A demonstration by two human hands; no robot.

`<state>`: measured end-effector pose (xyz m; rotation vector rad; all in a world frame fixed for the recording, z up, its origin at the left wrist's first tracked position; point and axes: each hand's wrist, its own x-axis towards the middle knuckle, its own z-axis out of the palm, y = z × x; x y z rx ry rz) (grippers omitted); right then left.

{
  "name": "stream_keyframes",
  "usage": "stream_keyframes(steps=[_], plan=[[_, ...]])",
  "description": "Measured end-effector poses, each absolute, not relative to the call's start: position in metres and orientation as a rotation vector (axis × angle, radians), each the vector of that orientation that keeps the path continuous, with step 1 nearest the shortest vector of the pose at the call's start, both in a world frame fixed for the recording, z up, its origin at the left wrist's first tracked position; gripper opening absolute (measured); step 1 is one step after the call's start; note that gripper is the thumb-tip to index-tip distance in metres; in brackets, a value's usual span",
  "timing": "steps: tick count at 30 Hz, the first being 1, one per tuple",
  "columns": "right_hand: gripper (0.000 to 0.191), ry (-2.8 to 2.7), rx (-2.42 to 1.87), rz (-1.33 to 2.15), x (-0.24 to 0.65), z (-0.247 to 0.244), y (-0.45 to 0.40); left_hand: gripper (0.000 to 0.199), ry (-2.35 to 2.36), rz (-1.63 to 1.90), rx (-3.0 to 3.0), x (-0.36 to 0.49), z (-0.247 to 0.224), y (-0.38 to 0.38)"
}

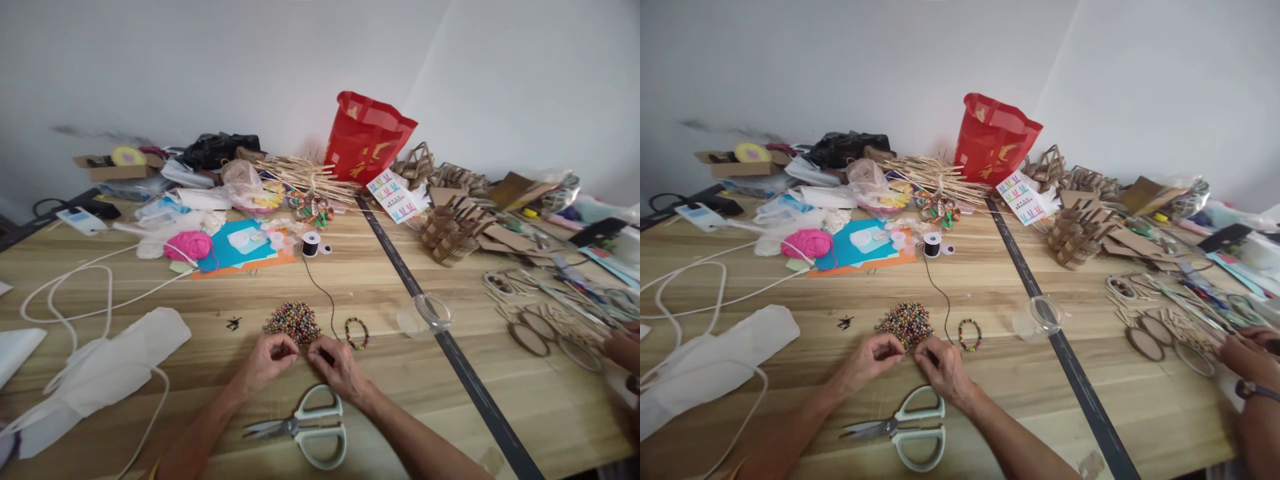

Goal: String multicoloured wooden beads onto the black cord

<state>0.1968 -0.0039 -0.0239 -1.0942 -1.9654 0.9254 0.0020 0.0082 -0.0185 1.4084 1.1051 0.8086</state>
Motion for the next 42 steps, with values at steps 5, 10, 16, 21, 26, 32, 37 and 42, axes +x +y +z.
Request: stream_keyframes(steps=[5, 10, 16, 21, 26, 32, 37, 42], plan=[[0.014, -1.996, -1.022, 0.937, 0.1981, -0.0273, -0.0041, 0.01, 1.067, 0.771, 1.331, 0.0, -0.016, 0.0093], [0.015, -2.004, -1.005, 0.93, 0.1986, -0.0289, -0.0041, 0.011, 1.066, 0.739, 1.302, -0.0009, -0.0155, 0.0098], [0.016, -2.017, -0.983, 0.924, 0.1983, -0.027, -0.0042, 0.009, 1.083, 0.726, 1.316, 0.0006, -0.0158, 0.0086], [0.016, -2.036, -0.969, 0.912, 0.1988, -0.0278, -0.0038, 0.012, 1.108, 0.702, 1.321, 0.0012, -0.017, 0.0085], [0.017, -2.053, -0.972, 0.925, 0.1993, -0.0257, -0.0037, 0.012, 1.106, 0.699, 1.307, 0.0007, -0.018, 0.0077], [0.017, -2.055, -0.978, 0.934, 0.1991, -0.0232, -0.0041, 0.011, 1.088, 0.704, 1.337, -0.0002, -0.0192, 0.0073], [0.016, -2.044, -0.981, 0.944, 0.1992, -0.0241, -0.004, 0.01, 1.087, 0.693, 1.34, 0.0005, -0.0171, 0.0079], [0.016, -2.026, -0.993, 0.965, 0.1998, -0.025, -0.0039, 0.01, 1.093, 0.688, 1.34, 0.0007, -0.0151, 0.0074]])
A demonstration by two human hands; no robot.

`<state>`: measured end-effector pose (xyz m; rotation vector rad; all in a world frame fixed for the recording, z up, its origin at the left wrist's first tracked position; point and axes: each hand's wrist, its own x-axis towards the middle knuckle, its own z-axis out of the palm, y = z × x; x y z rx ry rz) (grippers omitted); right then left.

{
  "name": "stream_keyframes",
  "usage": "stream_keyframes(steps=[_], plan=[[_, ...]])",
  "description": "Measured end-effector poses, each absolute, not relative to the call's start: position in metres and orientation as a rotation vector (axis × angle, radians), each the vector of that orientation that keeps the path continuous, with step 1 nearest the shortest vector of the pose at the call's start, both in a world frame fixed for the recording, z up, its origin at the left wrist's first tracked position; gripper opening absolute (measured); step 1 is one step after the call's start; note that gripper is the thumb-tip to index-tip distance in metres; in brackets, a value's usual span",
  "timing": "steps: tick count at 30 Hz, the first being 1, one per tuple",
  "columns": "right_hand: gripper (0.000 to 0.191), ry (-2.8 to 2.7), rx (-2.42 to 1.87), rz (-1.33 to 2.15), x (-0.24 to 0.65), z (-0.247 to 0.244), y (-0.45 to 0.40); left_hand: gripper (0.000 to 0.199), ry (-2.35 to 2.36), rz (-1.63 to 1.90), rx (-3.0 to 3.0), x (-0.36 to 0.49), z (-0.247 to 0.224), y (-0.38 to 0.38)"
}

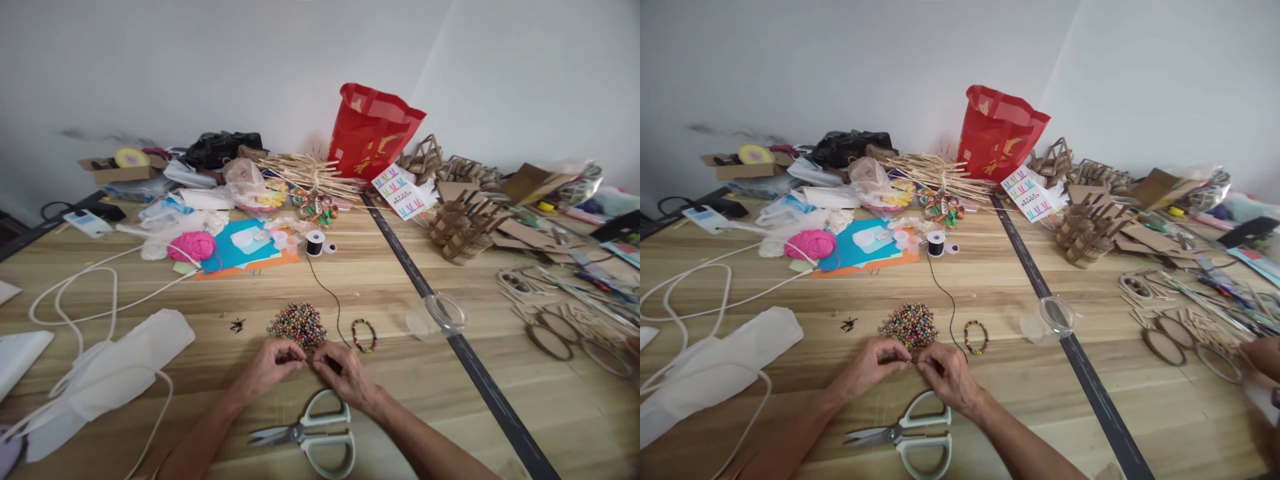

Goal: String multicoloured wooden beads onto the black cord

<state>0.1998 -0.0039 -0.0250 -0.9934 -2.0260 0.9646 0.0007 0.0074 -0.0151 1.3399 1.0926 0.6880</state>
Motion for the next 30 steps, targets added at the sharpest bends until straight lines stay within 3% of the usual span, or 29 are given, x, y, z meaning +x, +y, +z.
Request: stream_keyframes(steps=[30], plan=[[0.016, -2.036, -1.013, 0.96, 0.1995, -0.0234, -0.0044, 0.008, 1.076, 0.693, 1.39, 0.0012, -0.017, 0.0073]])
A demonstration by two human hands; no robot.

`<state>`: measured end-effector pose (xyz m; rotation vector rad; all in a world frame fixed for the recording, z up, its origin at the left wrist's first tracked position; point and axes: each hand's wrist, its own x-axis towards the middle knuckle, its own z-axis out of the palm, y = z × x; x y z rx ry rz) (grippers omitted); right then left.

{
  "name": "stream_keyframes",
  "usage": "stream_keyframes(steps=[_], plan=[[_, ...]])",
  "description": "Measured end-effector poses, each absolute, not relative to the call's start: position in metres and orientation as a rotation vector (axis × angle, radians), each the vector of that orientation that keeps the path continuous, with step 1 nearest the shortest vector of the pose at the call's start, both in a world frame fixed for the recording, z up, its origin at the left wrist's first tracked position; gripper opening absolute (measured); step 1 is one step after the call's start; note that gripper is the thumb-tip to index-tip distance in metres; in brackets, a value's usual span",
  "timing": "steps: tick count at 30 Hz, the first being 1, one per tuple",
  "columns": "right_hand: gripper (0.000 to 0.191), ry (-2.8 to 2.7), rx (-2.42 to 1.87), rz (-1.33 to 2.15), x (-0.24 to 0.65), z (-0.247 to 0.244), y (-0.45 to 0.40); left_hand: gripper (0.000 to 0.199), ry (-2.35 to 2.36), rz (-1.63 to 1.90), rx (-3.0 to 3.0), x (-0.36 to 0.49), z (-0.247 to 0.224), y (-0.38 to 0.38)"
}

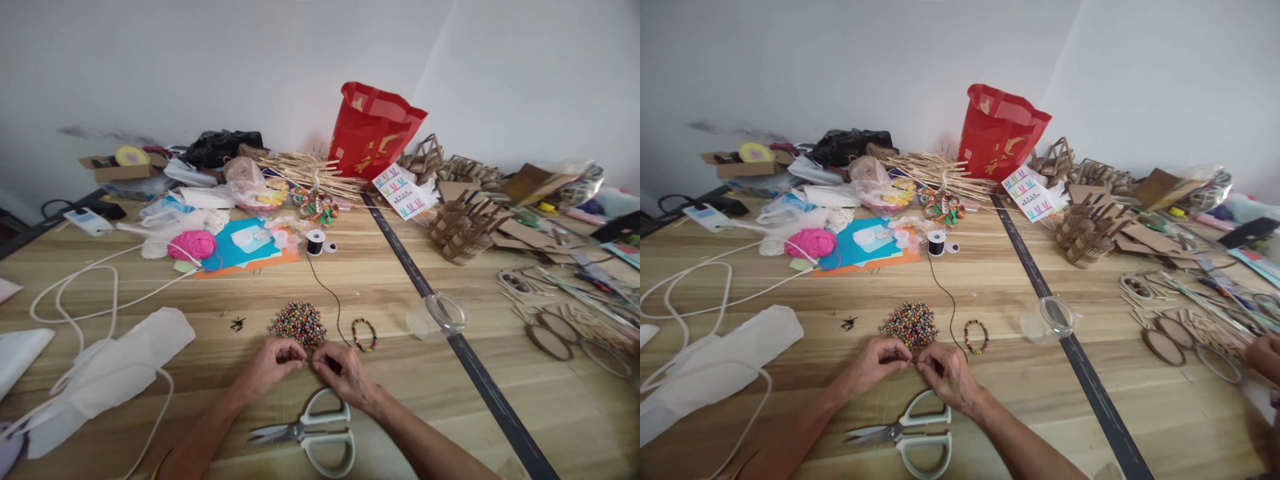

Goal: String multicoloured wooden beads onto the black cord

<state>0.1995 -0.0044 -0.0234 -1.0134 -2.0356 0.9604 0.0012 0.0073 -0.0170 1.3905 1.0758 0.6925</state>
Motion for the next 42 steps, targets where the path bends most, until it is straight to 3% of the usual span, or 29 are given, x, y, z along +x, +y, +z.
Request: stream_keyframes(steps=[42], plan=[[0.015, -2.087, -0.998, 0.893, 0.1982, -0.0249, -0.0038, 0.01, 1.086, 0.671, 1.369, 0.0019, -0.0132, 0.0075]])
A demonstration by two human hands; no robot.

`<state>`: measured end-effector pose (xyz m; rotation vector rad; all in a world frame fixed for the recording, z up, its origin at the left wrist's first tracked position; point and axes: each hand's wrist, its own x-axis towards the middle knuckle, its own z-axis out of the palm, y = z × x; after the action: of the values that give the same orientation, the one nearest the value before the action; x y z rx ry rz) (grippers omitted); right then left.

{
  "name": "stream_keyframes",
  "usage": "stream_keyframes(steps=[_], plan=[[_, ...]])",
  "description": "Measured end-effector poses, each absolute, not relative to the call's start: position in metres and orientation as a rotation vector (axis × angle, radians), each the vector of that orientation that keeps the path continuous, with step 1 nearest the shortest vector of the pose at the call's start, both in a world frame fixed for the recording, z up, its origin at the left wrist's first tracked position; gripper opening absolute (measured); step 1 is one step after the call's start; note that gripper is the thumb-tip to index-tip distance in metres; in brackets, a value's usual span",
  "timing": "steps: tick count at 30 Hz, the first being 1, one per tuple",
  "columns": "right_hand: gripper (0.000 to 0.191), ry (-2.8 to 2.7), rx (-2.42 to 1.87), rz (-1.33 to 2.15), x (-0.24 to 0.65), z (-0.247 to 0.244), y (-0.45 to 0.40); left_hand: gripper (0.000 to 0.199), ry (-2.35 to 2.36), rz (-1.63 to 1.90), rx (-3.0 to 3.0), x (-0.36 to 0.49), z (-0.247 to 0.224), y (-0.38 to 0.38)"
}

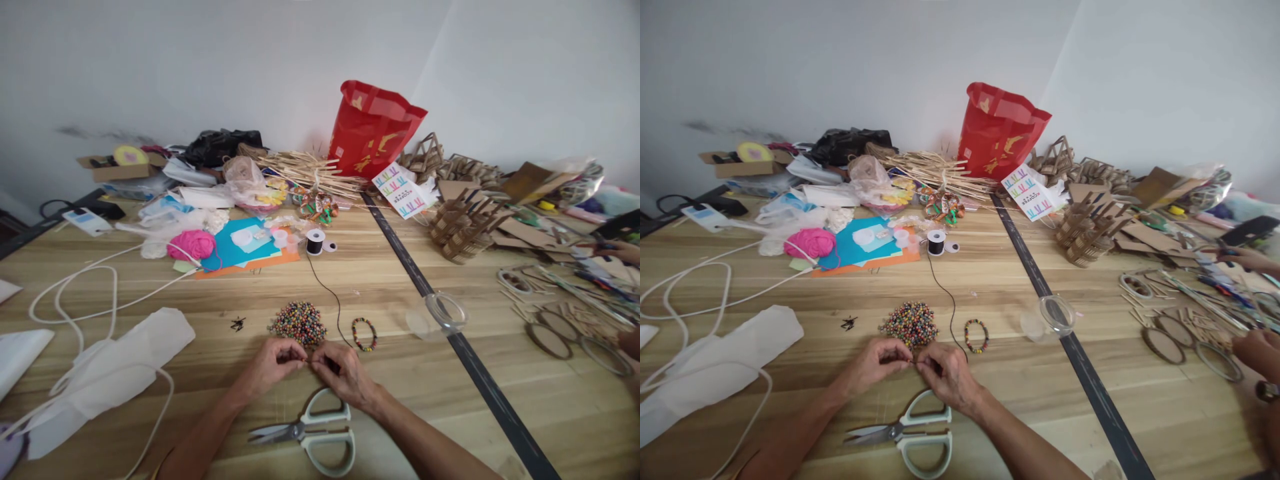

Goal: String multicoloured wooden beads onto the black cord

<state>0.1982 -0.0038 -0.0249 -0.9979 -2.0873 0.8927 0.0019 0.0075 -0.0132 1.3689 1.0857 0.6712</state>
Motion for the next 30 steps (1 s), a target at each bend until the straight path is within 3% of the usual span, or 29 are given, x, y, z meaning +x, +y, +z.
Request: stream_keyframes(steps=[30], plan=[[0.013, -2.073, -1.0, 0.908, 0.198, -0.0257, -0.0044, 0.015, 1.083, 0.684, 1.451, 0.0005, -0.0195, 0.0088]])
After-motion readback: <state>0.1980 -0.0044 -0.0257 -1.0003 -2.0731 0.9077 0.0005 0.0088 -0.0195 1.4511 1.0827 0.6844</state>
